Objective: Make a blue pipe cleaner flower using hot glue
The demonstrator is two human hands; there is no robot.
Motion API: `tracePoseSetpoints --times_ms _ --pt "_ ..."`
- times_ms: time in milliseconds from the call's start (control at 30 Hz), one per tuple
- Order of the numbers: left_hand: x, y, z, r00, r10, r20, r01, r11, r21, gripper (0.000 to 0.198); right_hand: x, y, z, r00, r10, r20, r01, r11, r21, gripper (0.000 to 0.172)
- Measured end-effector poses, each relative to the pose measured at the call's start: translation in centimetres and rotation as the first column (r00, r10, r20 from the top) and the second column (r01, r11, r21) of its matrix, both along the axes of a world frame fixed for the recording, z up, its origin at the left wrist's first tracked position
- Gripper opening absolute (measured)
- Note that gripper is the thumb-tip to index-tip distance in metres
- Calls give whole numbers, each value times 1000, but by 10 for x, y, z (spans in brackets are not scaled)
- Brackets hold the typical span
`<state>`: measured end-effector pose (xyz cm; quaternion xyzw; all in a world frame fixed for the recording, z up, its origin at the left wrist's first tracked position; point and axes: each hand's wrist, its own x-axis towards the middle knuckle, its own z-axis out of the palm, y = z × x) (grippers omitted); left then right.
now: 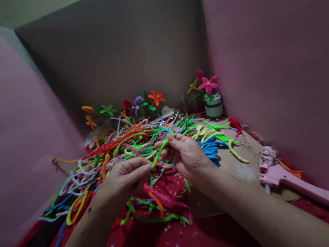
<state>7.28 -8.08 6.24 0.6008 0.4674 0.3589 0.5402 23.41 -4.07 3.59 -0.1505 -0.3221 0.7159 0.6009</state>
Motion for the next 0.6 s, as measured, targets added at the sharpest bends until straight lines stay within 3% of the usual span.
tracePoseSetpoints --times_ms 200,367,600 --pt "-3 -7 9 977 -12 -215 32 995 90 27 6 -1 3 999 40 -2 -40 999 9 18" --pt "-20 -16 19 905 106 -413 7 965 264 23 6 -1 5 998 53 33 -53 999 12 18" --pt "-37 -22 18 883 148 -445 -23 962 274 27 -1 -5 -1 997 82 -1 -82 995 59 16"
